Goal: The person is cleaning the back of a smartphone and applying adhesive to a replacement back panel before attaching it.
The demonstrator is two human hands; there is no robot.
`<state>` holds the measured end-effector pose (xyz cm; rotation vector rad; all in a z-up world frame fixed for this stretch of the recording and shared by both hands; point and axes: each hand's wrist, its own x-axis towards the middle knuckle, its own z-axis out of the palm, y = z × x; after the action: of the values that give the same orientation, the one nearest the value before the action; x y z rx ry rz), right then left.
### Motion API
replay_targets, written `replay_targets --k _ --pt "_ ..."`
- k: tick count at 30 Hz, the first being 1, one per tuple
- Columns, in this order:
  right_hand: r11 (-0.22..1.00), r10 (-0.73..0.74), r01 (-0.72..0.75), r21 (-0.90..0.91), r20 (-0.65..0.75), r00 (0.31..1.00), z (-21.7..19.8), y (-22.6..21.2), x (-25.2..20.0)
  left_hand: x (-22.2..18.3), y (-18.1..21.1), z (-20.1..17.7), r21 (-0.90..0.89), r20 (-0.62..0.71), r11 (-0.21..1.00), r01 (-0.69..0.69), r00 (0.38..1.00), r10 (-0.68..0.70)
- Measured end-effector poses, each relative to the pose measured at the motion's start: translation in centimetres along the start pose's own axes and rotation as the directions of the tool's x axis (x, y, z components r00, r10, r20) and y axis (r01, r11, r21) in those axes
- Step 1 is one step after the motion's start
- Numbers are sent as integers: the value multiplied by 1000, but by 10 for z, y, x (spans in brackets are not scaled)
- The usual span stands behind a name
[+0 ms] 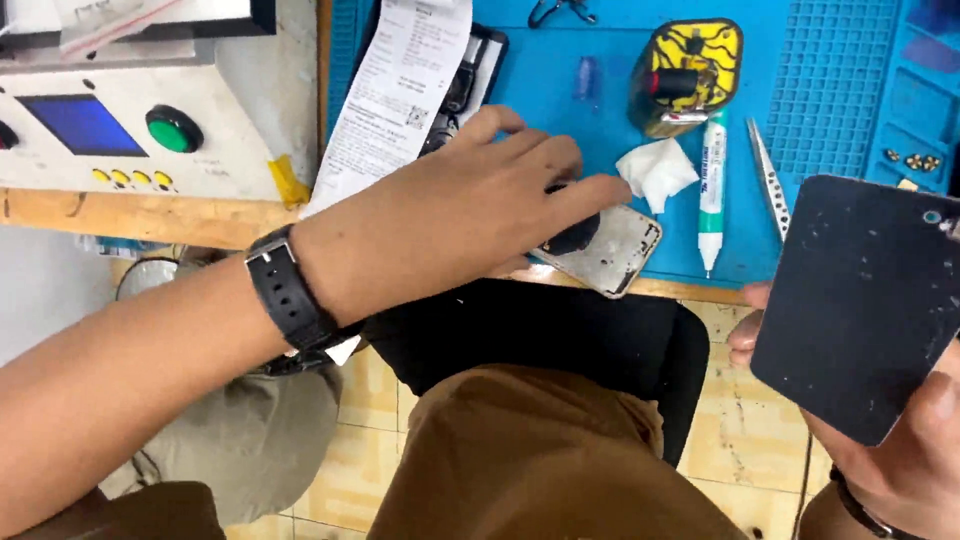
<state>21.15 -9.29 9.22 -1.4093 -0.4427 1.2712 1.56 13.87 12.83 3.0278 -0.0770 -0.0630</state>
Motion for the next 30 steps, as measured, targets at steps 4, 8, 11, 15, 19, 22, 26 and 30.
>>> replay_targets --k 4,8,11,15,19,22,26,30 --pt "938 -86 109 -330 83 993 -15 -5 2 -4 -1 10 -34 -103 999 20 994 -24" --pt "618 -213 380 -688 319 923 -5 -23 2 -7 9 25 -82 -179 988 132 973 -145" --pt "324 -212 515 -794 470 857 12 -31 13 -22 26 25 -73 -111 933 351 927 -358" --pt "100 -151 600 -793 584 797 63 -40 36 -59 81 0 -279 -267 703 655 650 -711" --pt "-98 -126 622 -777 630 766 92 -33 56 -65 114 57 -748 -306 399 530 257 -917" --pt "-199 -53 640 -742 661 749 98 -29 63 -63 115 85 -810 -247 341 477 251 -936" --pt "-275 -2 624 -731 650 760 99 -27 65 -63 100 94 -804 -340 413 427 238 -910" --pt "-272 -19 582 -767 609 793 104 -27 63 -65 91 95 -869 -290 357 343 233 -928"
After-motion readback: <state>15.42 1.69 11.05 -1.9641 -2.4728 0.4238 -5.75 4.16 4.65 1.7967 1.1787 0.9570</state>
